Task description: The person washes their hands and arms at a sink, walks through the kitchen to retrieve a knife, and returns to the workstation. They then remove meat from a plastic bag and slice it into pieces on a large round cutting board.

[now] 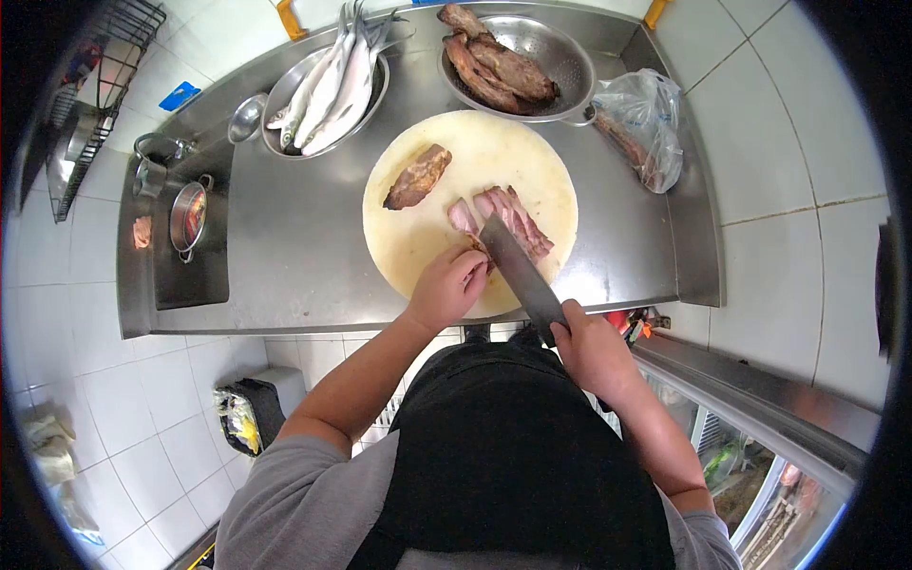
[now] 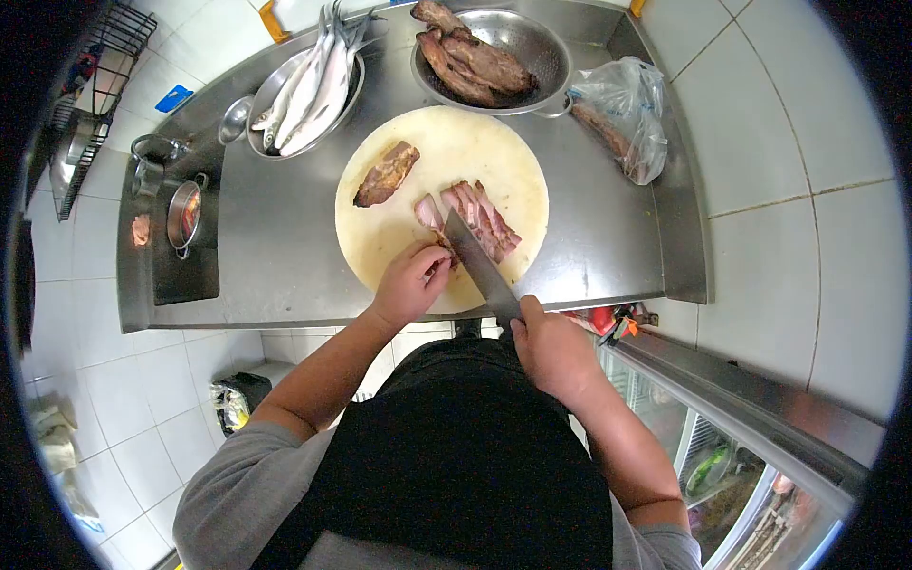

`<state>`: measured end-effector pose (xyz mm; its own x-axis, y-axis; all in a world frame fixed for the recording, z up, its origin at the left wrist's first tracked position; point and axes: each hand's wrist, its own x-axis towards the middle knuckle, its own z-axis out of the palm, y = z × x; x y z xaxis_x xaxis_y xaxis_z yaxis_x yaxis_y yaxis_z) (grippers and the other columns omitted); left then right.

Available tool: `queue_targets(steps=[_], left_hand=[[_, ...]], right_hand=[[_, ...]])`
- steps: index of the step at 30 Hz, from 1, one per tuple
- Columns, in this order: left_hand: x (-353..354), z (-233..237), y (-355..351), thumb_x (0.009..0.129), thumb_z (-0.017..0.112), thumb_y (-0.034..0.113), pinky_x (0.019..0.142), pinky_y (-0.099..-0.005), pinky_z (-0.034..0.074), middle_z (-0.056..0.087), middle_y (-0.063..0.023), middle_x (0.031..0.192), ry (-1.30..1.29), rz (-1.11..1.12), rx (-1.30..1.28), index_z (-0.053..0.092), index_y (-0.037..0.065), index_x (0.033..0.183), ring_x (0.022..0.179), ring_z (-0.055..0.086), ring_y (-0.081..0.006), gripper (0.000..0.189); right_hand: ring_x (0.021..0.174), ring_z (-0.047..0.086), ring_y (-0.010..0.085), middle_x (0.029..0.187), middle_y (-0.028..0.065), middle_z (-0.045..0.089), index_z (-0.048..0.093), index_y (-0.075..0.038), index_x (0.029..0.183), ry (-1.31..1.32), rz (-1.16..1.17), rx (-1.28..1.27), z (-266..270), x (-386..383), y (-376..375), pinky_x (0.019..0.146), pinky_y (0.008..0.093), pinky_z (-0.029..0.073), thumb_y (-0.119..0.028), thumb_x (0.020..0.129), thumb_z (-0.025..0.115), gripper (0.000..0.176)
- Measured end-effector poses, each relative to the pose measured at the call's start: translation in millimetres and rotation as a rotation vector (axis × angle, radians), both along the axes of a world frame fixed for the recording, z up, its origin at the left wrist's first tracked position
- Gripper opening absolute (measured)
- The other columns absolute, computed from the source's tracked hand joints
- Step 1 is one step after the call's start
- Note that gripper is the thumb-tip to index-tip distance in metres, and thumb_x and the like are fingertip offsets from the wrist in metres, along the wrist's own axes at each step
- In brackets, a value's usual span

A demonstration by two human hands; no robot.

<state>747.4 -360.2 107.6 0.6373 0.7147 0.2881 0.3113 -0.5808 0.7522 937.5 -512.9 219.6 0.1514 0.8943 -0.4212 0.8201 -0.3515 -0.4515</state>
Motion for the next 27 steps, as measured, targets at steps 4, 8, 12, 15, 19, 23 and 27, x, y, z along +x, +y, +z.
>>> queue_targets(steps=[4,8,12,15,19,23,27], left_hand=[[3,0,0,0.082,0.067,0.008,0.068,-0.0423,0.052,0.064,-0.0143,0.091,-0.026,0.003,0.013,0.064,0.005,0.095,0.078,0.063,-0.0352,0.013],[2,2,1,0.081,0.068,0.008,0.071,-0.0434,0.052,0.063,-0.0147,0.091,0.000,-0.015,0.063,0.063,0.006,0.098,0.081,0.063,-0.0357,0.018],[1,-8,2,0.079,0.069,0.008,0.072,-0.0438,0.052,0.062,-0.0156,0.093,0.026,-0.005,0.065,0.062,0.007,0.101,0.083,0.062,-0.0365,0.023],[-1,-9,2,0.078,0.071,0.008,0.073,-0.0441,0.052,0.061,-0.0165,0.095,0.041,-0.005,0.095,0.061,0.006,0.102,0.084,0.062,-0.0374,0.027],[0,-9,1,0.076,0.071,0.008,0.074,-0.0443,0.051,0.061,-0.0163,0.095,0.030,-0.010,0.104,0.061,0.005,0.101,0.086,0.062,-0.0374,0.027],[0,-8,1,0.076,0.071,0.008,0.073,-0.0441,0.051,0.062,-0.0162,0.095,0.049,-0.012,0.095,0.060,0.005,0.100,0.086,0.061,-0.0370,0.027],[1,-4,-2,0.078,0.072,0.006,0.076,-0.0444,0.051,0.063,-0.0176,0.096,0.068,-0.008,0.107,0.061,0.004,0.103,0.087,0.062,-0.0386,0.028]], right_hand=[[0.074,0.065,0.0461,0.075,0.0262,0.065,0.047,0.000,0.102,0.005,0.017,0.023,2,-2,-1,0.068,0.0558,0.051,-0.021,0.096,0.053,0.022],[0.074,0.065,0.0461,0.075,0.0256,0.065,0.046,0.000,0.103,0.008,0.011,0.009,10,-5,0,0.068,0.0553,0.052,-0.020,0.097,0.052,0.022],[0.074,0.066,0.0454,0.077,0.0255,0.066,0.045,0.000,0.105,-0.016,0.043,-0.015,6,-9,0,0.069,0.0552,0.052,-0.020,0.097,0.050,0.023],[0.074,0.066,0.0447,0.080,0.0257,0.067,0.044,0.001,0.106,-0.029,0.051,-0.063,10,-13,6,0.069,0.0551,0.053,-0.020,0.097,0.049,0.023],[0.074,0.067,0.0443,0.080,0.0258,0.067,0.044,0.001,0.105,-0.009,0.045,-0.054,4,-20,21,0.068,0.0551,0.053,-0.019,0.097,0.048,0.021],[0.075,0.067,0.0445,0.079,0.0260,0.067,0.044,0.001,0.106,-0.023,0.042,-0.047,-2,-23,26,0.066,0.0553,0.053,-0.018,0.097,0.048,0.021],[0.074,0.067,0.0444,0.078,0.0253,0.067,0.044,0.001,0.105,-0.045,0.068,-0.040,-2,-18,6,0.066,0.0550,0.053,-0.017,0.097,0.048,0.021]])
